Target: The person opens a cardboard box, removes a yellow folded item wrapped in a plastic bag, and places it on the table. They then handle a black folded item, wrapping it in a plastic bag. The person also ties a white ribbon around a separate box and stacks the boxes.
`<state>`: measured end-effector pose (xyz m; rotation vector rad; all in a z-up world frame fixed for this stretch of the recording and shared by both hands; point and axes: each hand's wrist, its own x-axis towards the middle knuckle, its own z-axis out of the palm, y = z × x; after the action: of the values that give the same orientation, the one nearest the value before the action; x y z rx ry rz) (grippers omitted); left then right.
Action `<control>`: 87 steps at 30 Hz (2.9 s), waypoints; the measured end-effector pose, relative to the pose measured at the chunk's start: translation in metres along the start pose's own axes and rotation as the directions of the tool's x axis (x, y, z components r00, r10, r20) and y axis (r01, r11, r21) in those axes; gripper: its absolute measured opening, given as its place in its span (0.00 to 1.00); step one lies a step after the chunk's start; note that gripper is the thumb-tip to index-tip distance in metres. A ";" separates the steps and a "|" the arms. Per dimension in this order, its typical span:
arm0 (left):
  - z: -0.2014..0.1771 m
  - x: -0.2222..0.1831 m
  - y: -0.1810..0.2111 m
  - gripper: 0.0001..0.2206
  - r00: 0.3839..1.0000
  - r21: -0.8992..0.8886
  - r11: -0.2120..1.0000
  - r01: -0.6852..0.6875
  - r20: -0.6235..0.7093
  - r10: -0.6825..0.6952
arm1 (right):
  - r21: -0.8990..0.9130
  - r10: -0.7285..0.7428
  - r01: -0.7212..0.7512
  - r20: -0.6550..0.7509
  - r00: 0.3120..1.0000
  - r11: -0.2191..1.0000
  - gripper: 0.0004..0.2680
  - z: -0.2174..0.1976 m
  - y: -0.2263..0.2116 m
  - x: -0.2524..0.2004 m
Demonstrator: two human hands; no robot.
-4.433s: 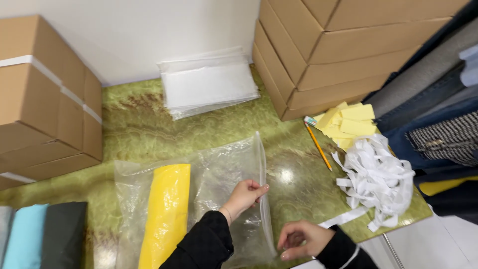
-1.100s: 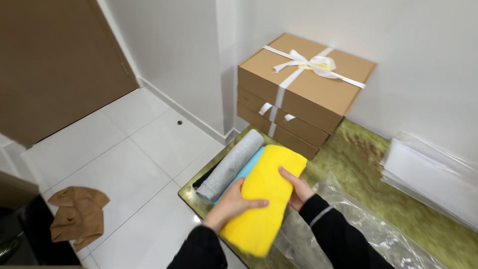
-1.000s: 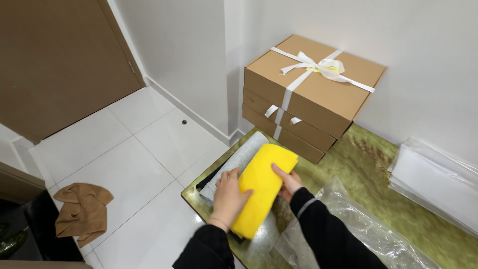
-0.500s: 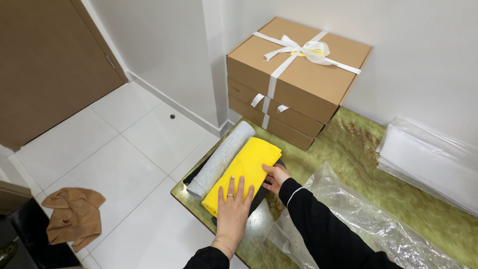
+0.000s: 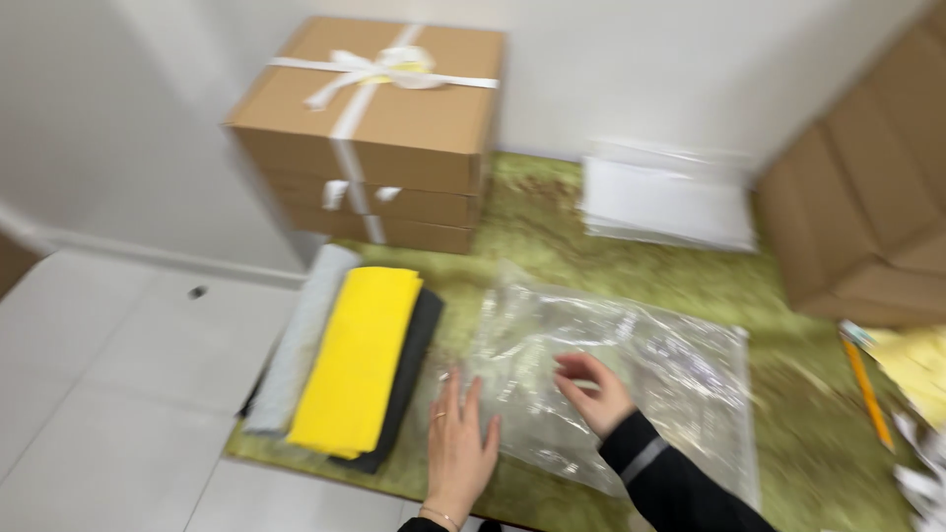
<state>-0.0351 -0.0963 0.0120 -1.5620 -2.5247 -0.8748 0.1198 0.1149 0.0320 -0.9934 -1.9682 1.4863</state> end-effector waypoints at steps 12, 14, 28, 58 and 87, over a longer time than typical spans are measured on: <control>0.023 -0.022 -0.046 0.40 0.383 0.169 0.576 0.800 0.596 -0.706 | 0.168 0.745 -0.874 -0.610 0.271 0.456 0.25 -0.222 0.157 -0.250; 0.021 -0.025 -0.056 0.33 0.413 0.177 0.641 0.747 0.632 -0.656 | -0.031 0.655 -0.841 -0.613 0.443 0.539 0.26 -0.206 0.164 -0.240; 0.007 -0.044 0.005 0.23 0.537 0.096 0.695 0.713 0.562 -0.629 | -0.219 0.478 -0.830 -0.731 0.488 0.512 0.25 -0.265 0.235 -0.212; 0.024 -0.047 0.015 0.11 0.282 0.119 0.350 0.929 0.383 -0.880 | -0.427 0.040 0.129 0.364 0.931 0.895 0.14 0.026 0.036 0.282; 0.184 0.208 0.017 0.33 0.940 0.399 0.889 0.225 0.151 -0.306 | -0.758 -0.105 -0.359 -0.486 0.867 0.544 0.36 -0.296 0.208 0.071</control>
<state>-0.0772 0.1674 -0.0680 -1.2633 -2.8812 -0.2103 0.3491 0.3806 -0.0823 -1.7260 -2.2085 0.1359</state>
